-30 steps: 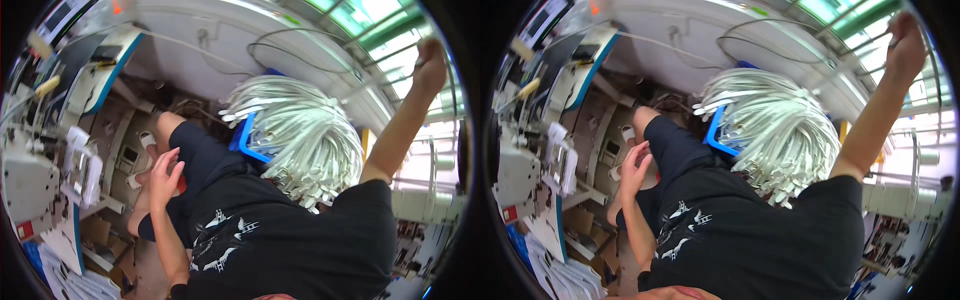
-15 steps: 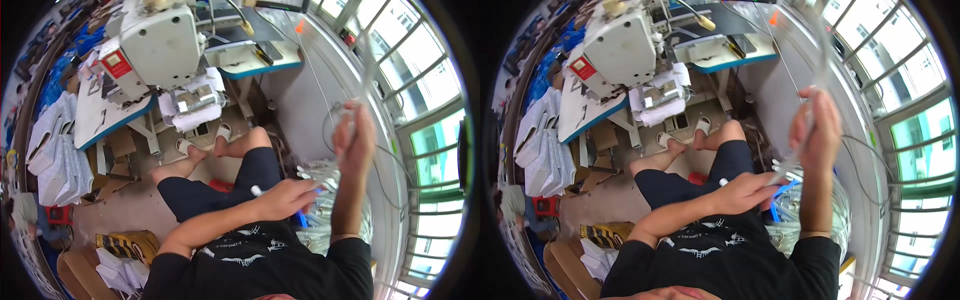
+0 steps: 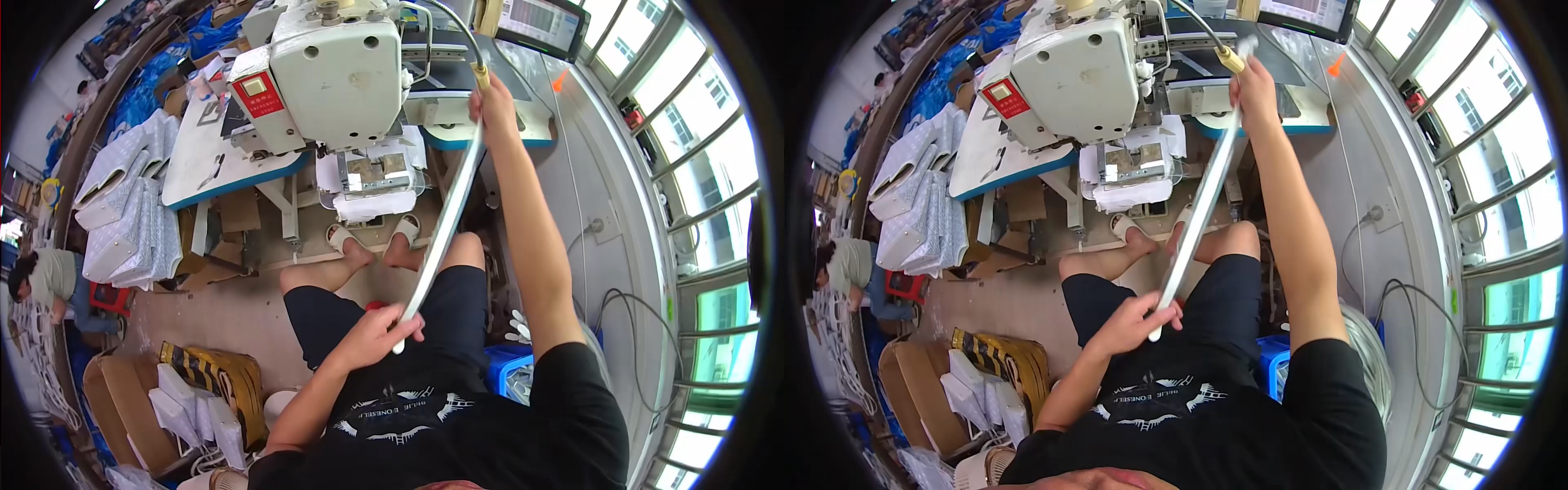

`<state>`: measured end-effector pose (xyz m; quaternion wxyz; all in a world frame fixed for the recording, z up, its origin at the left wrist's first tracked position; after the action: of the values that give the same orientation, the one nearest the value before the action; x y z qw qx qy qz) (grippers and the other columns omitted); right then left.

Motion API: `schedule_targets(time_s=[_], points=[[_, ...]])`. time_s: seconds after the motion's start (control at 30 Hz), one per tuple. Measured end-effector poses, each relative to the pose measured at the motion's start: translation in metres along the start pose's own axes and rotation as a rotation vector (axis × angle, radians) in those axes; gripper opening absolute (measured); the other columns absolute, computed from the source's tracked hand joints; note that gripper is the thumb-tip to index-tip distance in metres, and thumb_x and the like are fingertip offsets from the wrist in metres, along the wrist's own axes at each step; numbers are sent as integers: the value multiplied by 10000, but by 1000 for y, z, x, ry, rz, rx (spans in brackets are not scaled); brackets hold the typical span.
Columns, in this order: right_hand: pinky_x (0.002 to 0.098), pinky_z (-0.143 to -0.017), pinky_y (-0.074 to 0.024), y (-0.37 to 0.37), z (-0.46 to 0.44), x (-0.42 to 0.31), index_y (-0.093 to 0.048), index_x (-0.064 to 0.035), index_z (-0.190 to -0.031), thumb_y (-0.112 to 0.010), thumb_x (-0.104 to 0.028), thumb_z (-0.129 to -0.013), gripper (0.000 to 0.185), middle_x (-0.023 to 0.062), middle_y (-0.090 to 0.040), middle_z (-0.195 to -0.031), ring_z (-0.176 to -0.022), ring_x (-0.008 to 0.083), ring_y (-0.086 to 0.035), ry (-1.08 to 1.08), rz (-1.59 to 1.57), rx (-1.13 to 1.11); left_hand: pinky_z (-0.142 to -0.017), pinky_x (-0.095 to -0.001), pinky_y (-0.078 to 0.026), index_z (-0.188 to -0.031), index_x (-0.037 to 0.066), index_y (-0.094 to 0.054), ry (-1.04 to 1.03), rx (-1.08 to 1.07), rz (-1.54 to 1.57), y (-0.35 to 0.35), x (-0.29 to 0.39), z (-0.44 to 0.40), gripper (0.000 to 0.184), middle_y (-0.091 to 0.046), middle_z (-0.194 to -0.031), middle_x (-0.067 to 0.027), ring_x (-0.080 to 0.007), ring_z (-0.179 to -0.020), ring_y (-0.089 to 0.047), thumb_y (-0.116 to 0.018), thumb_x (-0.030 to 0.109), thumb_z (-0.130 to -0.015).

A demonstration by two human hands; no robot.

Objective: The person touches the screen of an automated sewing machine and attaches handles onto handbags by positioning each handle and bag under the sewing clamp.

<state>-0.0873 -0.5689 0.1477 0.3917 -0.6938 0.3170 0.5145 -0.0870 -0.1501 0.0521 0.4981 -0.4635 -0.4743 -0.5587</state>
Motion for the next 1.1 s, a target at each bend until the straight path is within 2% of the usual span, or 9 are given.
schedule_targets(time_s=[0.07, 0.17, 0.27, 0.47, 0.57, 0.63, 0.77, 0.87, 1.1], points=[[276, -513, -411, -14, -33, -8, -601, -90, -1302, -522, -271, -1115, 272, 18, -539, -707, -568, 118, -490, 3, -3, -53, -883, -312, -536, -1197, 0, -652, 85, 11, 185, 2, 5, -19, 248, -738, -971, -76, -161, -922, -692, -551, 213, -1121], [284, -611, -485, -24, -50, -21, -592, -94, -1364, -562, -303, -1096, 340, 42, -638, -819, -702, 128, -587, 24, 90, -76, -891, -318, -530, -1232, -3, -630, -76, 47, 319, 22, 42, -64, 304, -732, -921, -81, -176, -894, -690, -498, 255, -1140], [291, -721, -533, 3, -19, -39, -547, -97, -1479, -590, -371, -1087, 481, 66, -711, -973, -869, 144, -654, 212, 632, 62, -884, -314, -521, -1240, -6, -611, -154, 106, 401, 41, 69, -94, 354, -714, -848, -80, -179, -873, -685, -451, 298, -1154], [293, -872, -539, -52, 183, -39, -612, -47, -1477, -542, -324, -1126, 452, 49, -721, -1030, -900, 120, -627, -8, 245, -664, -893, -317, -516, -1176, 6, -635, -121, 112, 477, 50, 90, -129, 372, -677, -846, -69, -158, -862, -672, -458, 332, -1150], [299, -890, -550, -72, 157, -37, -596, -31, -1489, -531, -367, -1130, 495, 54, -736, -1054, -949, 122, -665, 51, 406, -627, -894, -315, -518, -1143, 9, -643, -101, 65, 420, 37, 84, -126, 364, -676, -900, -69, -147, -874, -666, -468, 328, -1144], [302, -884, -563, -53, 83, -21, -647, -27, -1438, -547, -375, -1125, 479, 64, -754, -1110, -977, 129, -697, 192, 483, -340, -895, -307, -515, -1106, 10, -646, -82, 56, 333, 30, 76, -119, 362, -678, -935, -67, -139, -893, -660, -472, 326, -1138], [284, -864, -565, -38, 89, -20, -730, -20, -1322, -591, -305, -1108, 383, 74, -768, -1136, -975, 118, -707, -130, 346, -366, -880, -322, -519, -1104, 29, -626, -145, 137, 400, 49, 66, -119, 279, -685, -964, -95, -170, -980, -654, -475, 263, -1117], [263, -830, -565, -65, 162, -33, -776, 9, -1202, -641, -181, -1073, 266, 74, -780, -1107, -946, 112, -711, -213, 203, -647, -847, -305, -530, -1084, 19, -631, -145, 104, 473, 53, 68, -125, 322, -683, -970, -78, -139, -930, -657, -478, 298, -1132], [244, -815, -557, -58, 167, -33, -765, 51, -1181, -688, -23, -1009, 202, 71, -784, -1075, -947, 102, -703, -55, 276, -445, -681, -288, -552, -1094, 14, -621, -36, 184, 463, 46, 55, -106, 392, -673, -851, -54, -136, -747, -672, -461, 367, -1156]])
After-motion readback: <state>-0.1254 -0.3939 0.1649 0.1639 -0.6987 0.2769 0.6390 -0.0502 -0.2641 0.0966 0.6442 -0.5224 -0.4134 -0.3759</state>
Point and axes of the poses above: each hand's wrist, its own z-axis away from the middle knuckle, its own y-axis out of the back of the hand, x = y × z, the point moved 9 cm from there along -z, towards the middle knuckle
